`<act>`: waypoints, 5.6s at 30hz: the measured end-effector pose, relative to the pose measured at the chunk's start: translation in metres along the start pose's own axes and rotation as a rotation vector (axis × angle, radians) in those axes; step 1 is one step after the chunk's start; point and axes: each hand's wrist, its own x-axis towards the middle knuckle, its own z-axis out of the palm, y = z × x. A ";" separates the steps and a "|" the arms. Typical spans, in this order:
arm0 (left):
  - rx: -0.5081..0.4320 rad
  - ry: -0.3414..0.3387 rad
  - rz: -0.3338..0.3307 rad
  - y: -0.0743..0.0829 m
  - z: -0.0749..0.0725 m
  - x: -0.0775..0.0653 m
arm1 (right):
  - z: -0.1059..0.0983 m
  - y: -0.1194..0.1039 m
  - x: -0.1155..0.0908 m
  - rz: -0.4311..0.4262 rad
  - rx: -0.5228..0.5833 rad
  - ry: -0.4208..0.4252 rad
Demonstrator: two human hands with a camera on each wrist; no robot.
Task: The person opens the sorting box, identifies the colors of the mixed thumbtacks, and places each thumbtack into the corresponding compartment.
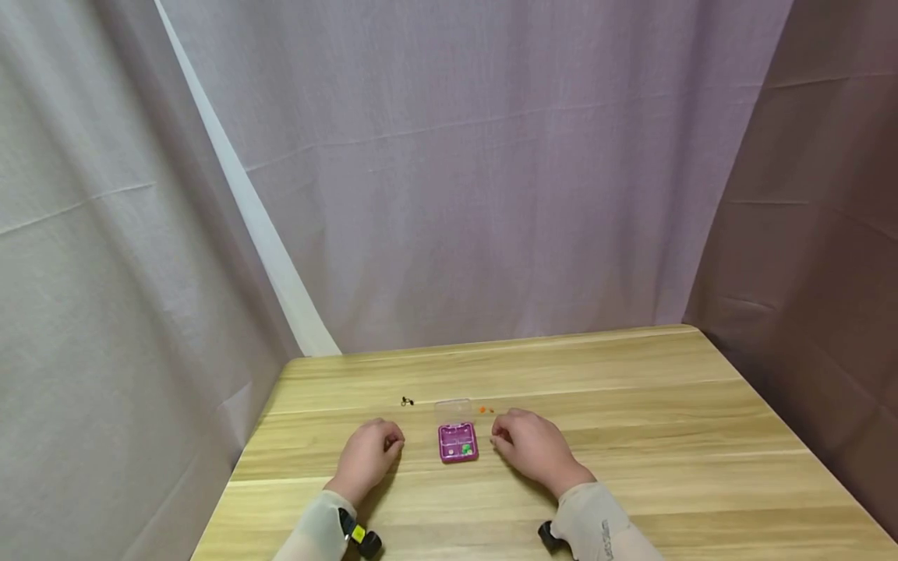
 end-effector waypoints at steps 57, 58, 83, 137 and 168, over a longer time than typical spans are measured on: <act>-0.073 0.013 0.157 0.069 0.026 0.022 | 0.002 0.007 -0.006 0.027 0.013 -0.009; -0.075 0.011 0.155 0.068 0.026 0.022 | 0.002 0.008 -0.006 0.030 0.013 -0.010; -0.168 0.105 -0.036 0.008 -0.003 -0.013 | -0.005 0.009 -0.003 0.040 0.038 -0.029; -0.063 0.095 -0.025 0.008 -0.003 -0.023 | 0.015 0.015 0.061 0.006 -0.076 -0.125; -0.083 0.072 -0.013 0.016 0.000 -0.025 | 0.005 -0.013 0.036 0.004 0.139 -0.031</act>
